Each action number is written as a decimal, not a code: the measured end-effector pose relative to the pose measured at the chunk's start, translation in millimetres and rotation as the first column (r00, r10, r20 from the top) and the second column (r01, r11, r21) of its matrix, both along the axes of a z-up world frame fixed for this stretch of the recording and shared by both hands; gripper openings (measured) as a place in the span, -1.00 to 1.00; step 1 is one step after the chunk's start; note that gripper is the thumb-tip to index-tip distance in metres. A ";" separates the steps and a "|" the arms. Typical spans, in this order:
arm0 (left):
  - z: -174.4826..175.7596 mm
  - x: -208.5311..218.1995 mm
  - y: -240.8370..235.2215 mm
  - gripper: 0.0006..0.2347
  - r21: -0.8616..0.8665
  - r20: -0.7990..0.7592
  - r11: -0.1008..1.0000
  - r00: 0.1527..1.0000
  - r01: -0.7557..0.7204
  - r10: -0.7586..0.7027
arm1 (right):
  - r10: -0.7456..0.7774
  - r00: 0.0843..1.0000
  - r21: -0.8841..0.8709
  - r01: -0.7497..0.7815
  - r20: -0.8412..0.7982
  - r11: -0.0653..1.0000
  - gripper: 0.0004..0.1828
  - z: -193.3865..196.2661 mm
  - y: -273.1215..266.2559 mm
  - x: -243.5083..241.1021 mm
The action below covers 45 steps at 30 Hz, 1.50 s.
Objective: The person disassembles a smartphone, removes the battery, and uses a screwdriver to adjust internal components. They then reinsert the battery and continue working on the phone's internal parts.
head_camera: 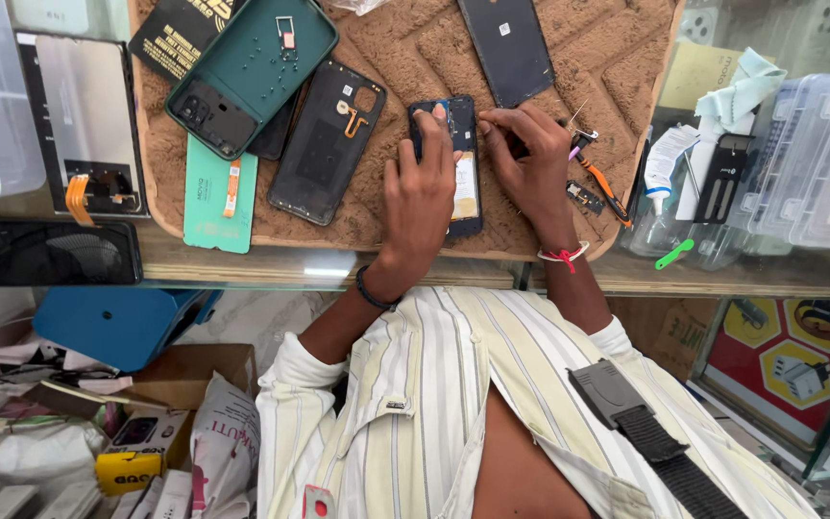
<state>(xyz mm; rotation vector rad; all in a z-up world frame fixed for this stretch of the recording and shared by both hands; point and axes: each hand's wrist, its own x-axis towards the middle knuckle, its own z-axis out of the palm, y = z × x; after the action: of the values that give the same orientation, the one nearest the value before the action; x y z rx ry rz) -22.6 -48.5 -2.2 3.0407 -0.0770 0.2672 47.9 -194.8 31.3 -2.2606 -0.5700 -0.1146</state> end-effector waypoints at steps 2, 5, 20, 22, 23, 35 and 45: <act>0.8 0.0 -1.0 -0.58 0.046 0.003 0.999 1.000 0.011 -0.011 | 0.007 1.000 0.006 -0.007 0.001 1.000 -0.89 -0.3 -0.2 0.6; 2.9 -3.3 -0.4 -0.61 0.079 0.034 0.997 0.999 0.015 -0.018 | 0.010 1.000 0.016 -0.010 -0.003 1.000 -0.89 -1.0 0.8 0.4; 23.0 11.1 6.6 -0.72 -0.248 0.113 0.969 0.993 0.008 0.021 | -0.013 1.000 0.060 0.013 0.001 0.998 -0.84 2.3 -2.5 4.7; 20.1 14.7 5.6 -0.76 -0.209 0.115 0.977 0.993 0.038 -0.014 | -0.032 0.999 0.027 0.032 -0.018 0.999 -0.87 0.4 -2.9 4.8; 17.8 12.0 5.0 -0.79 -0.207 0.111 0.977 0.994 0.046 -0.023 | -0.032 0.999 0.014 0.033 -0.040 0.999 -0.88 -1.0 -3.4 1.8; 10.0 14.9 17.8 -0.88 -0.587 0.255 0.798 0.967 0.138 0.020 | -0.054 0.985 0.075 0.043 0.161 0.996 -0.78 -11.7 -8.3 -4.6; -1.0 10.5 32.7 -0.75 -0.672 0.246 0.712 0.968 0.201 -0.041 | -0.140 0.956 0.237 0.078 0.256 0.968 -0.91 -16.7 -19.2 -11.5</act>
<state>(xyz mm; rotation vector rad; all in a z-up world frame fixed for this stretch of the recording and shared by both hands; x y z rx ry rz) -12.2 -15.8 -3.3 2.2280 -0.1530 0.4858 36.4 -214.0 14.6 -2.0662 -0.5426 -0.5265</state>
